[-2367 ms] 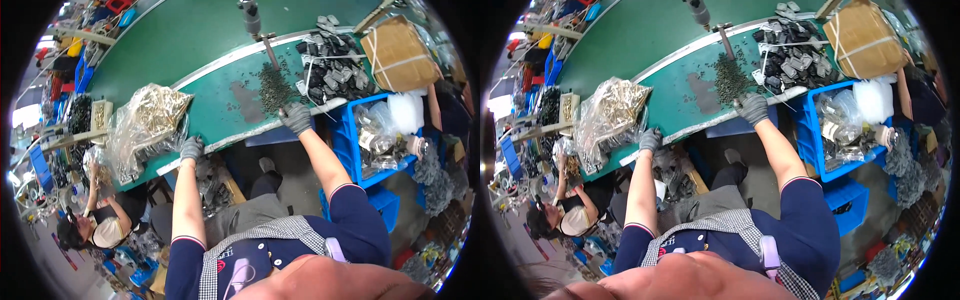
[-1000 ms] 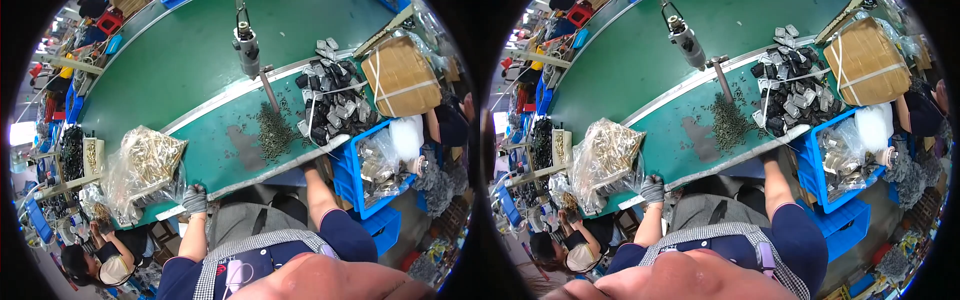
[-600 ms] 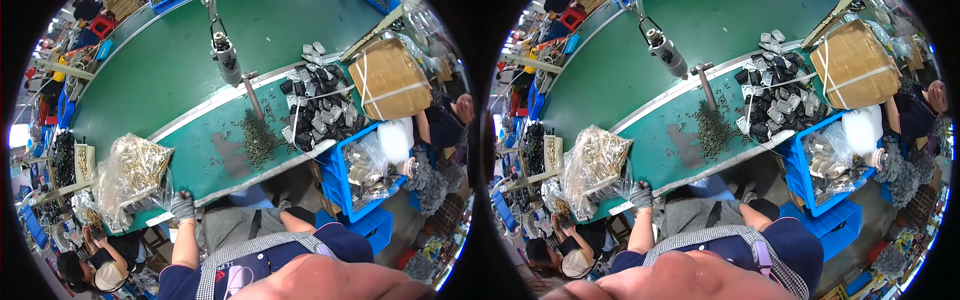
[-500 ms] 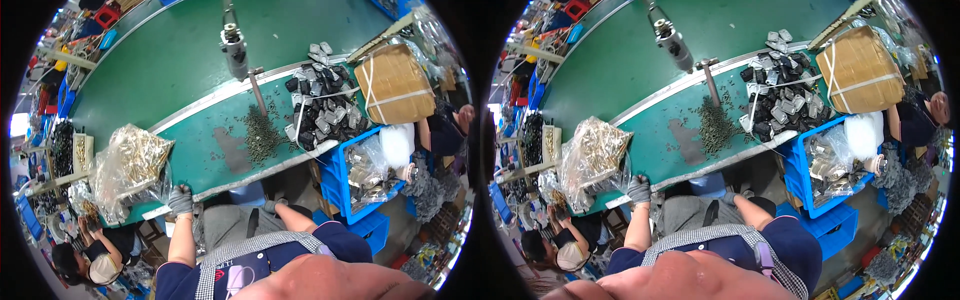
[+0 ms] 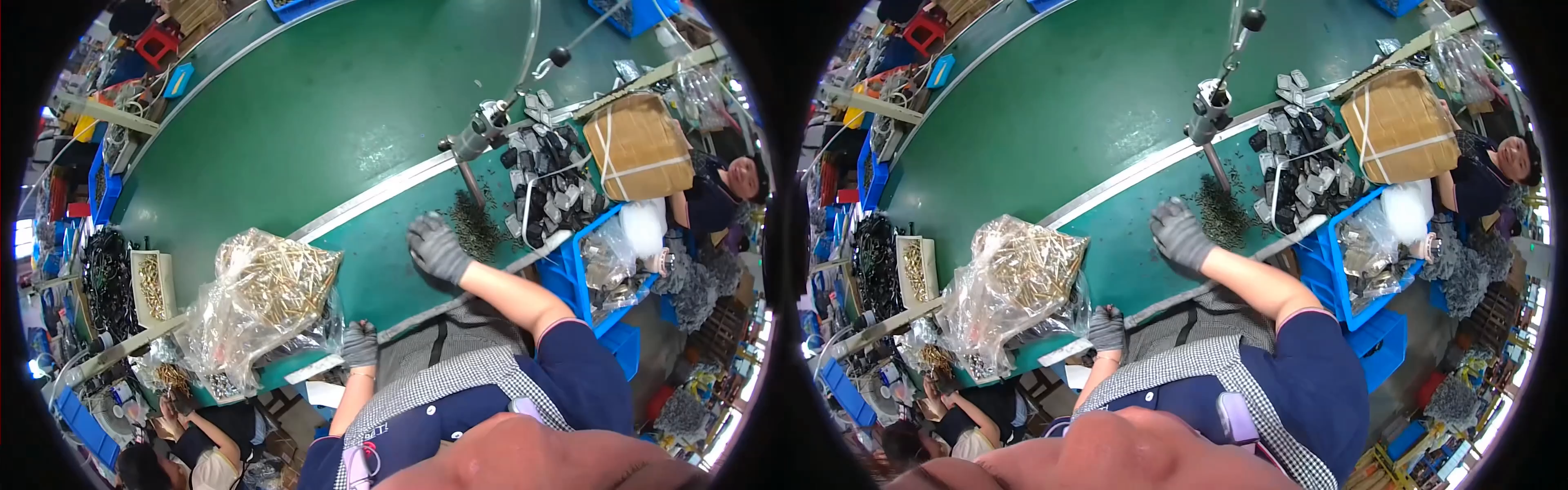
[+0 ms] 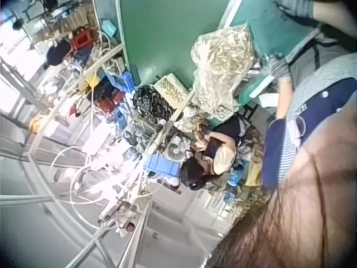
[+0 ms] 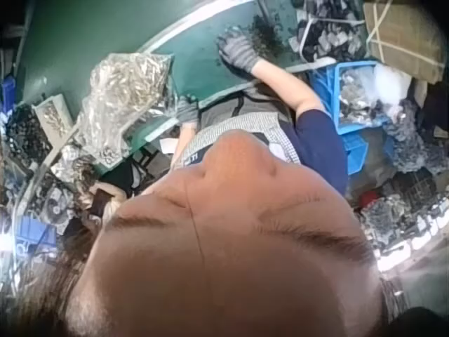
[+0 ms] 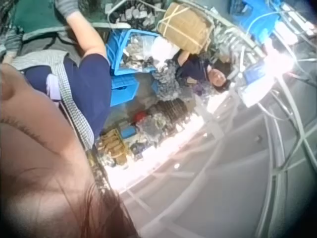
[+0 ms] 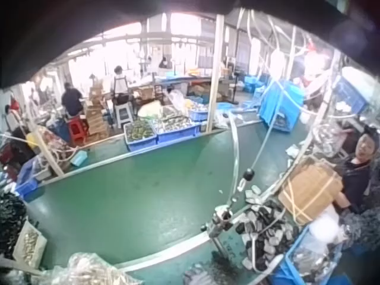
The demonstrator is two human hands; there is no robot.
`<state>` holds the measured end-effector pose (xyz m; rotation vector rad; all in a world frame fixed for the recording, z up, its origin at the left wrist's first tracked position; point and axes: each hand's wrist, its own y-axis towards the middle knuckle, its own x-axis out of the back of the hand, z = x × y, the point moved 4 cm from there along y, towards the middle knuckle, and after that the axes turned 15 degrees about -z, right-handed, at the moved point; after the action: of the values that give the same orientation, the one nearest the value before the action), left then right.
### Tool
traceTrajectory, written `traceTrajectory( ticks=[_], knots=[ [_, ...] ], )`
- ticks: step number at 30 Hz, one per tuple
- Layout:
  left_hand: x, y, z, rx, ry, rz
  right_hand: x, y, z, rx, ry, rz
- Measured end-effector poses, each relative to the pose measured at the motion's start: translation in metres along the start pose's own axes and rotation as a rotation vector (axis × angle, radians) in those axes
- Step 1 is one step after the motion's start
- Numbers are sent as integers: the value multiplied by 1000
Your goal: Assembling small metal pins into plastic components using a power tool on a factory assembly line.
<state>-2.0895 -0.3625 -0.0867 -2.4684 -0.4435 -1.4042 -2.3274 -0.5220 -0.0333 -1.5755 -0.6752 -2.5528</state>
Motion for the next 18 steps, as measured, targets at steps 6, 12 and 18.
traceTrajectory(
  ticks=[6, 12, 18],
  knots=[
    [-3, -1, 4, 87, -74, -101, -8, 27, -41, 371, -63, 84],
    [-1, -4, 9, 11, 166, -223, 25, 11, -103, 244, -438, -43],
    [-7, -1, 8, -27, 286, -259, 9, -83, -34, 537, 106, 345]
  ],
)
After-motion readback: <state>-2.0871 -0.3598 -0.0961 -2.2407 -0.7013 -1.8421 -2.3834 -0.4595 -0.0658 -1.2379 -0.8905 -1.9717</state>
